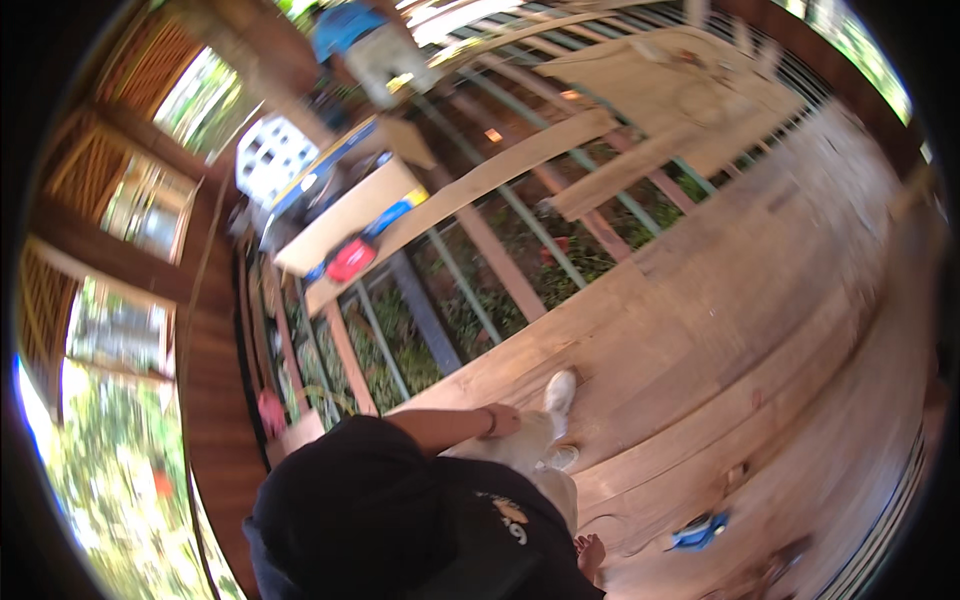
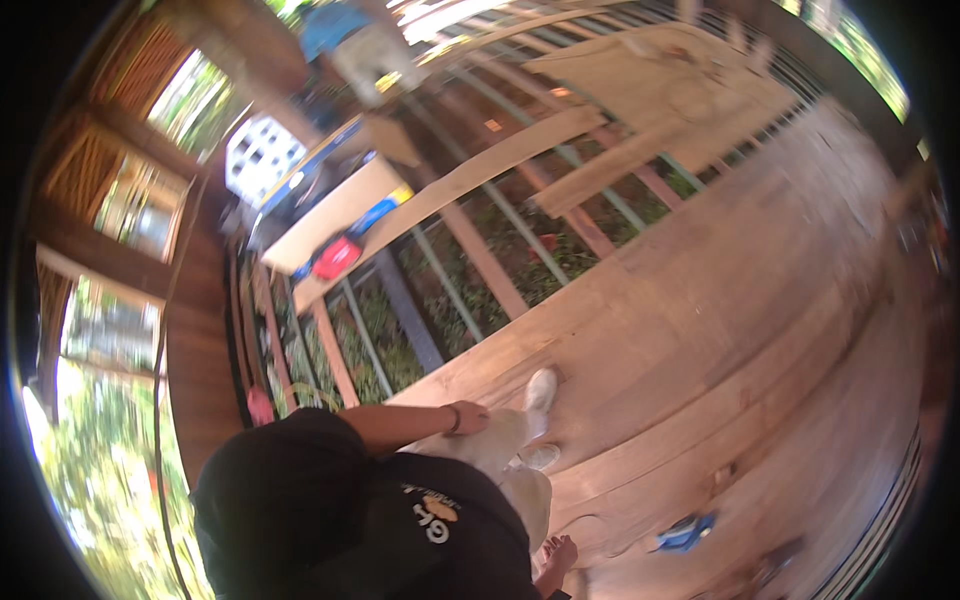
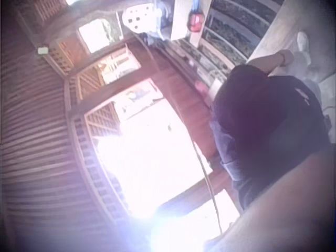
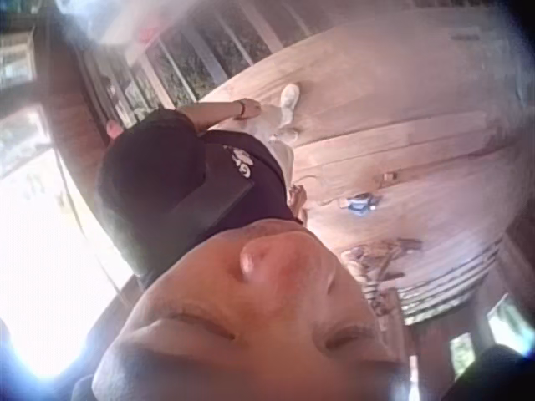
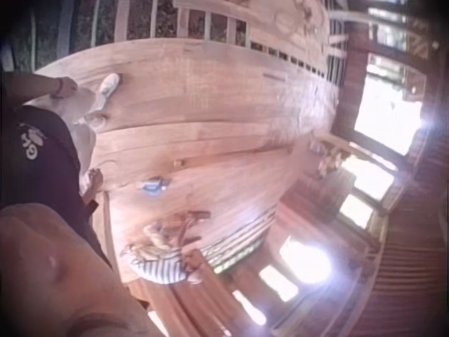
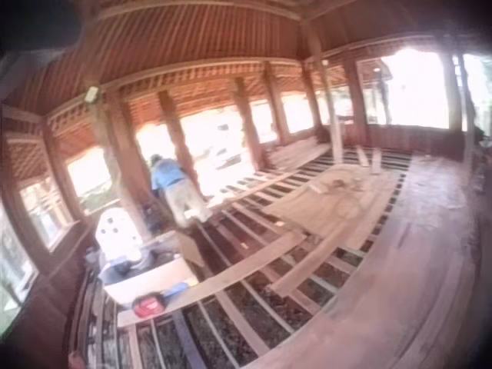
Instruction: The person retrieves an angle grinder, plugs it in, and cuts a wooden plank on a partially built wooden deck. They then measure the cut area with a tape measure and mark it with a pencil.
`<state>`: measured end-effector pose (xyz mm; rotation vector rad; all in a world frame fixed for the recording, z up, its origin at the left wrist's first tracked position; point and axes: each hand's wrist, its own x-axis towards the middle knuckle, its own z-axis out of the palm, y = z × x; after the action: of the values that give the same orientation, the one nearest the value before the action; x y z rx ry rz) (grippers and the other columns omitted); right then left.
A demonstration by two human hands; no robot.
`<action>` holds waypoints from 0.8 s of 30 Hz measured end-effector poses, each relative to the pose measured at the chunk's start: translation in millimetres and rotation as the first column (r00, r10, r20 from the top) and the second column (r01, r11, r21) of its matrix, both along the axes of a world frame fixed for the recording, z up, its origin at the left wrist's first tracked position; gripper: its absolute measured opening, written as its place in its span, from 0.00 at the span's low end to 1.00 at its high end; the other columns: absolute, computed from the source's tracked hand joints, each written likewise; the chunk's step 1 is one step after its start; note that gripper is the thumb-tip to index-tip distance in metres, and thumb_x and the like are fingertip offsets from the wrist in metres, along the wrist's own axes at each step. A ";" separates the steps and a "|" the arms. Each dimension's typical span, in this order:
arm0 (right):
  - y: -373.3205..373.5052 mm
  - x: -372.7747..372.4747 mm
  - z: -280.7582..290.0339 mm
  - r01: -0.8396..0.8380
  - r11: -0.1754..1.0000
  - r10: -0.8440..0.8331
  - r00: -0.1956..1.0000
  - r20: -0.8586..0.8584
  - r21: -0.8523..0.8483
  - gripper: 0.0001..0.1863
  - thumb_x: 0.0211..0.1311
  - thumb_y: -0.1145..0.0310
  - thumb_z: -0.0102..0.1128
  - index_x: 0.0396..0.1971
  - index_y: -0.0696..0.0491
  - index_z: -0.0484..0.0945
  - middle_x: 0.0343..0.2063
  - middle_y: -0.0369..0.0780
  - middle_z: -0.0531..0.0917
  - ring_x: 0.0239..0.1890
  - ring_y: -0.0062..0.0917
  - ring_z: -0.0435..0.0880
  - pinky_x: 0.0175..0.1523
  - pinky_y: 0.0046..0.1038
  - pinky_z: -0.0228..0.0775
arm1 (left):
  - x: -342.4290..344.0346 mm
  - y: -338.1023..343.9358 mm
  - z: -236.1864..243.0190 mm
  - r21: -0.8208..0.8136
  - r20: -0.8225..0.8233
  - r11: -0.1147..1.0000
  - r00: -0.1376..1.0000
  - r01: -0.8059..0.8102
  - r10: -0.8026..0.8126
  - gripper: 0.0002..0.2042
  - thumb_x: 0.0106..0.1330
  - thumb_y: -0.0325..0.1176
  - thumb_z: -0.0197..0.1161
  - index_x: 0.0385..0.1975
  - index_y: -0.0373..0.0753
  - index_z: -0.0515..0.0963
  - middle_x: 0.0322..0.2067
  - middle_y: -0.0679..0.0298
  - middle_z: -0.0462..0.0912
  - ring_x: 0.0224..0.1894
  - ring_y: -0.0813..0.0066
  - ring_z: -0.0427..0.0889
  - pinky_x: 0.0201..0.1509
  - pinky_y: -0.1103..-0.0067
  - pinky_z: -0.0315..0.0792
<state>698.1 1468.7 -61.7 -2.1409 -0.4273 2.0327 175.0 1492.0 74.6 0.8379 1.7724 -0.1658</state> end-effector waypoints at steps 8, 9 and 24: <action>250.7 14.8 -39.1 -0.987 -0.161 0.809 -0.141 0.571 -0.016 0.18 0.72 0.56 0.49 0.46 0.54 0.80 0.39 0.52 0.86 0.43 0.45 0.85 0.44 0.44 0.76 | -37.4 57.9 -22.1 0.181 0.108 0.965 0.979 -0.190 0.173 0.25 0.66 0.49 0.54 0.61 0.48 0.81 0.58 0.51 0.83 0.60 0.52 0.82 0.64 0.62 0.75; 282.5 -0.2 -39.7 -0.994 -0.104 0.812 -0.064 0.581 0.035 0.18 0.72 0.56 0.48 0.45 0.54 0.80 0.38 0.52 0.85 0.43 0.45 0.85 0.44 0.45 0.75 | -52.3 75.5 -29.1 0.142 0.104 0.985 0.991 -0.099 0.084 0.25 0.66 0.49 0.54 0.61 0.47 0.81 0.58 0.52 0.83 0.60 0.52 0.81 0.64 0.62 0.75; 626.3 -307.6 32.4 -0.888 -0.358 0.789 -0.122 0.602 0.290 0.17 0.71 0.60 0.52 0.33 0.59 0.81 0.27 0.50 0.83 0.33 0.46 0.85 0.41 0.43 0.75 | -168.5 147.9 -37.6 0.055 -0.201 0.942 0.920 -0.331 0.336 0.21 0.68 0.48 0.55 0.51 0.45 0.86 0.54 0.54 0.86 0.56 0.52 0.84 0.62 0.63 0.76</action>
<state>390.5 2095.0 -29.3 -1.1610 -3.1548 1.2538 6.5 1639.9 36.9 0.5334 2.0894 -0.0097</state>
